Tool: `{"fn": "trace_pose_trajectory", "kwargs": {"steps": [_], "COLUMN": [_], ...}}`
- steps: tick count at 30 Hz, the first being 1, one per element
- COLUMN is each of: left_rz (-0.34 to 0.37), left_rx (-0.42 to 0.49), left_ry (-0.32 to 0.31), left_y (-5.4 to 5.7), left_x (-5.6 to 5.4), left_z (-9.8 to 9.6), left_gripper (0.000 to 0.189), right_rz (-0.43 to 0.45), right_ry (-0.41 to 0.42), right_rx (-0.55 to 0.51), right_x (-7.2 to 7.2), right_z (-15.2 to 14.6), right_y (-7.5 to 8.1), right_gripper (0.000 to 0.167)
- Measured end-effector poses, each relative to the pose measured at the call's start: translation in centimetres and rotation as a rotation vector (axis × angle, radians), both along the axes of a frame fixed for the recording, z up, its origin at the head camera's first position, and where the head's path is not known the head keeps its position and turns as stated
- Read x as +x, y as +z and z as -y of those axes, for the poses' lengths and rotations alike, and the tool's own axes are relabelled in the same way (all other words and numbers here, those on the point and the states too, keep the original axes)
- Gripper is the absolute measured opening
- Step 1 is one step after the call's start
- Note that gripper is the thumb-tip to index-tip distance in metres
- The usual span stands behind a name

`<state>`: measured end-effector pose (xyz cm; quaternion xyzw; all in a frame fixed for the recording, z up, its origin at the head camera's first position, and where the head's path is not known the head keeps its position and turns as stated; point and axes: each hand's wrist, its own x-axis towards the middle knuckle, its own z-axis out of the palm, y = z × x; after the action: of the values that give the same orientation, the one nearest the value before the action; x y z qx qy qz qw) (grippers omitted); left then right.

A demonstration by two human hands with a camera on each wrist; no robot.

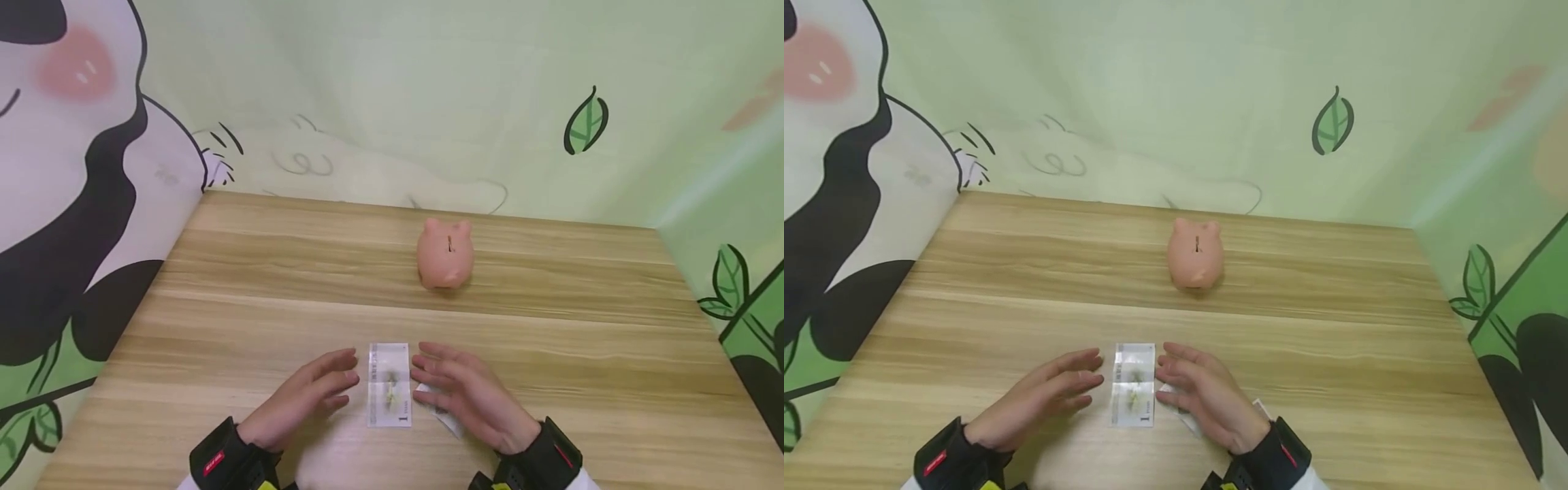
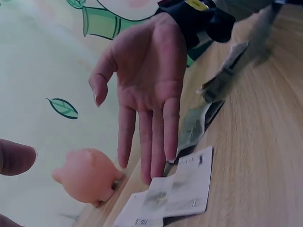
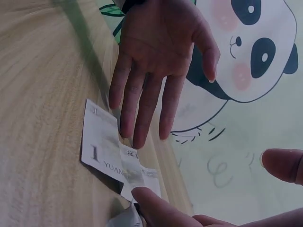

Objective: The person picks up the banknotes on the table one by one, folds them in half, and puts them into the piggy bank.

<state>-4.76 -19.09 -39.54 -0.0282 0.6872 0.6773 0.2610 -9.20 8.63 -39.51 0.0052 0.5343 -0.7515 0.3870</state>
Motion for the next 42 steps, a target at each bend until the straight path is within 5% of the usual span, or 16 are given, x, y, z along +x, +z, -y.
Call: {"fn": "trace_pose_trajectory", "kwargs": {"steps": [10,17,26,35,42], "left_rz": [0.020,-0.067,-0.142,-0.260,-0.315], "left_rx": [0.164,0.041,-0.006,-0.073,-0.001], "left_ry": [0.028,0.153,0.310,0.326,0.302], "left_y": [-0.6,-0.8,-1.1,-0.4,0.3], "left_x": [0.2,-0.6,-3.3,-6.3,-8.2], "left_z": [-0.7,-1.6,-3.2,-5.1,-7.5], "left_gripper": [0.061,0.050,0.035,0.029,0.031], "right_rz": [0.019,-0.042,-0.119,-0.196,-0.267], "right_ry": [-0.025,-0.050,-0.115,-0.170,-0.247], "right_rx": [-0.046,-0.112,-0.153,-0.179,0.016], "right_x": [-0.1,-0.7,-1.9,-3.4,-5.0], "right_z": [0.2,-0.1,-0.1,-1.0,-1.9], "right_y": [-0.4,0.1,1.2,2.4,2.6], "right_gripper": [0.061,0.063,0.060,0.049,0.053]}}
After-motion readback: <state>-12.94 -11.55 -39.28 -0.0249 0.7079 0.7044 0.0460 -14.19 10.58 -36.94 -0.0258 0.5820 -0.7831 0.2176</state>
